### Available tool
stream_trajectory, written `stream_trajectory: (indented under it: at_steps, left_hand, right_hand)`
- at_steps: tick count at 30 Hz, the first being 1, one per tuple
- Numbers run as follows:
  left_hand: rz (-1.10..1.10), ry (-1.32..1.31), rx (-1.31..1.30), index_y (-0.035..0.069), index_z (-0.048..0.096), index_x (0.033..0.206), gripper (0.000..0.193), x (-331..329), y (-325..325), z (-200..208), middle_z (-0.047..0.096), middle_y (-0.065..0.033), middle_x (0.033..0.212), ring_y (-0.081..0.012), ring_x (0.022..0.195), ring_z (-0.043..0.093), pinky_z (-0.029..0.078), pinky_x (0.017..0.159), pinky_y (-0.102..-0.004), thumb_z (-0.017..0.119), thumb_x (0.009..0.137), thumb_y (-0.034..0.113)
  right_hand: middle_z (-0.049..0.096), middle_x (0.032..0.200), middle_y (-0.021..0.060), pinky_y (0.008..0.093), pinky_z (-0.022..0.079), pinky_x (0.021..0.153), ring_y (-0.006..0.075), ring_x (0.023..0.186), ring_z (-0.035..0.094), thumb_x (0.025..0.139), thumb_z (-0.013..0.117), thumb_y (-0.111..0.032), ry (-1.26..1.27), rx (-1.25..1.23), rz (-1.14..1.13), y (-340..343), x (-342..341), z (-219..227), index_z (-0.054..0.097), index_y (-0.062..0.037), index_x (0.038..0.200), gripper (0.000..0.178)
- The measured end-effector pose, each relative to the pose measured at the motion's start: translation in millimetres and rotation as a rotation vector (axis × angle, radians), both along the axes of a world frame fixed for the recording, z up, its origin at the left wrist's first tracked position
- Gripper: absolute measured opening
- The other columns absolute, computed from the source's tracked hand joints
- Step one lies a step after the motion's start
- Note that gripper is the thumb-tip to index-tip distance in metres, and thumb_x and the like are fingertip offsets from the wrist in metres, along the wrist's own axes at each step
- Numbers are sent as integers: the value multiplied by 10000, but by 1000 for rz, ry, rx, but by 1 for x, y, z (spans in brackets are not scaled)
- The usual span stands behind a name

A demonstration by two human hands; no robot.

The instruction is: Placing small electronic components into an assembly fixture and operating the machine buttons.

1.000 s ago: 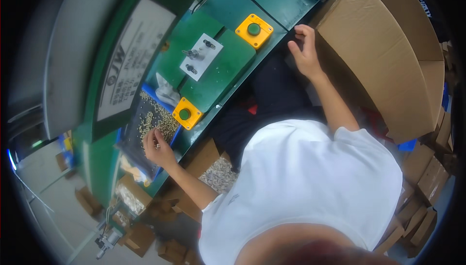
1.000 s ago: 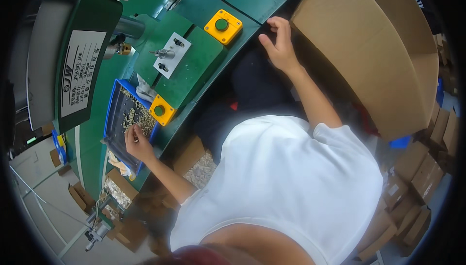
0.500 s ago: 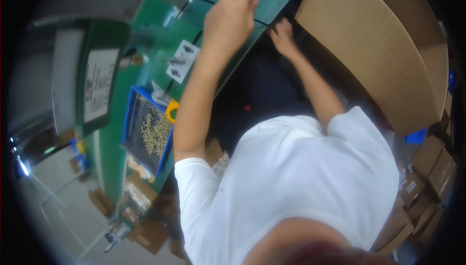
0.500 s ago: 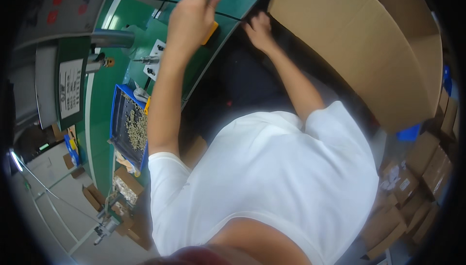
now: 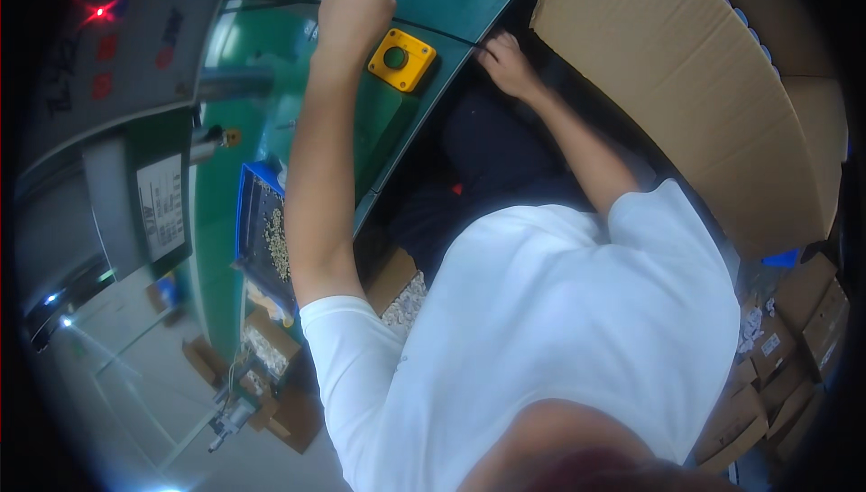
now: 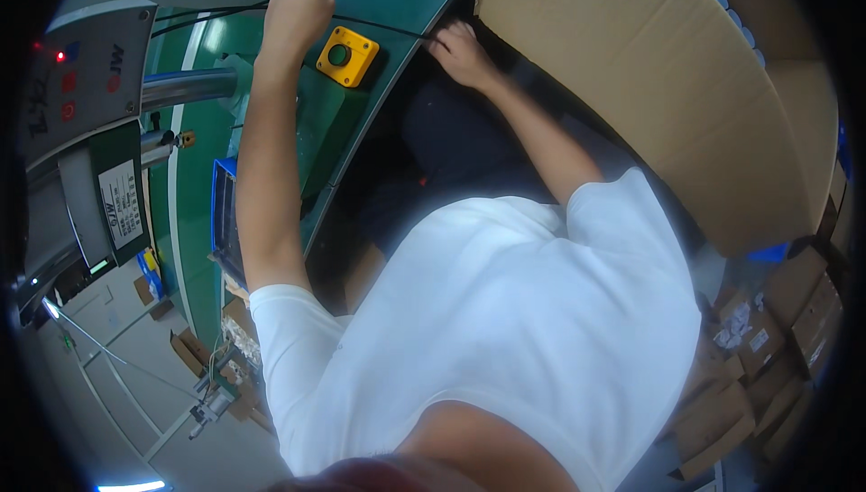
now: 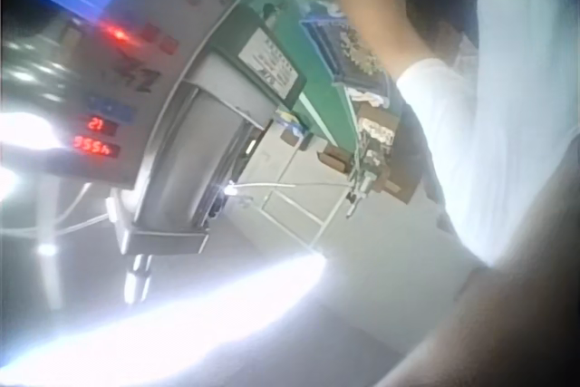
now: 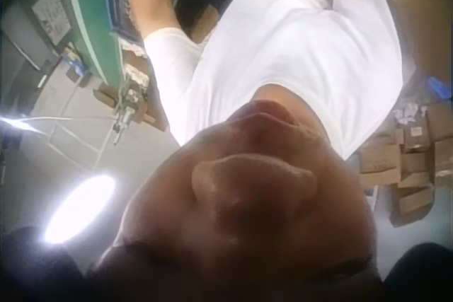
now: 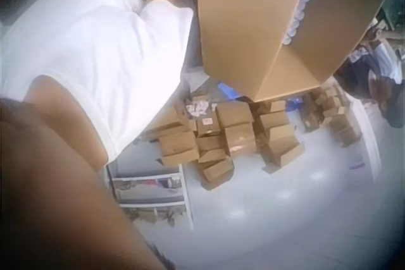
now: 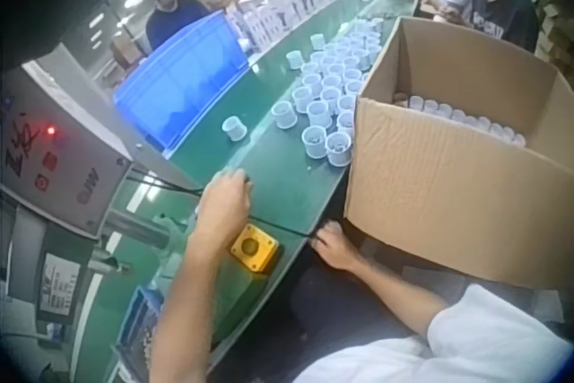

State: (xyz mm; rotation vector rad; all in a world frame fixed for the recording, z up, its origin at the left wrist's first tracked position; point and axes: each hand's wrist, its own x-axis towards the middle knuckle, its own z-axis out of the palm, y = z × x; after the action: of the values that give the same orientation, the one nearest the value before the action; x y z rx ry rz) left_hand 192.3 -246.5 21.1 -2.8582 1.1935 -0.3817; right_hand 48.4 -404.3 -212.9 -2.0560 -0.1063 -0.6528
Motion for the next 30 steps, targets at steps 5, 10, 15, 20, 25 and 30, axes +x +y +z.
stream_trajectory:
  at_steps: [5, 10, 15, 20, 25, 30]
  left_hand:
    - [-76, -141, 103, 74, 688, 1120, 192, 16, 14, -12, 727, -124, 1093, -329, 1135, 653, 556, 937, -455, 573, 1054, 213]
    - [-113, -260, 279, 72, 696, 1127, 178, 26, 31, -20, 727, -122, 1109, -307, 1139, 656, 554, 937, -444, 613, 1022, 189]
    - [-110, -217, 420, 76, 710, 1144, 184, 25, 41, -22, 730, -120, 1115, -306, 1130, 667, 562, 928, -427, 652, 980, 136]
    - [-136, -20, 579, 63, 740, 1088, 179, 16, 46, -22, 753, -155, 1049, -312, 1047, 707, 583, 872, -416, 663, 933, 107]
    - [28, 263, 340, 14, 728, 1085, 196, 10, 35, -3, 754, -182, 1021, -340, 962, 727, 591, 848, -411, 650, 975, 156]
    - [-33, 459, -459, 5, 708, 1076, 238, -60, 39, 25, 731, -141, 964, -234, 880, 701, 541, 809, -323, 639, 1045, 230]
  right_hand:
    - [672, 1112, 154, 428, 470, 973, 334, 1045, 624, 977, 668, -175, -297, 29, -12, -3, -22, 34, 667, -41, 1234, 290]
    - [700, 902, 125, 369, 520, 803, 288, 790, 664, 964, 688, -151, -53, 243, -83, 17, -44, 87, 720, -54, 1175, 235]
    - [704, 841, 108, 350, 530, 718, 274, 704, 655, 968, 684, -140, -16, -98, -30, 22, -41, 117, 751, -57, 1150, 211]
    - [737, 855, 95, 383, 565, 779, 289, 815, 705, 949, 692, -153, 85, -119, 257, 36, -51, 131, 772, -74, 1106, 193]
    - [729, 957, 106, 367, 555, 860, 264, 924, 685, 955, 691, -156, 113, -175, 242, 49, -69, 127, 763, -58, 1115, 200]
    - [709, 1109, 117, 380, 543, 927, 289, 1031, 672, 935, 708, -146, -103, -34, 13, 25, -58, 134, 735, -47, 1116, 208]
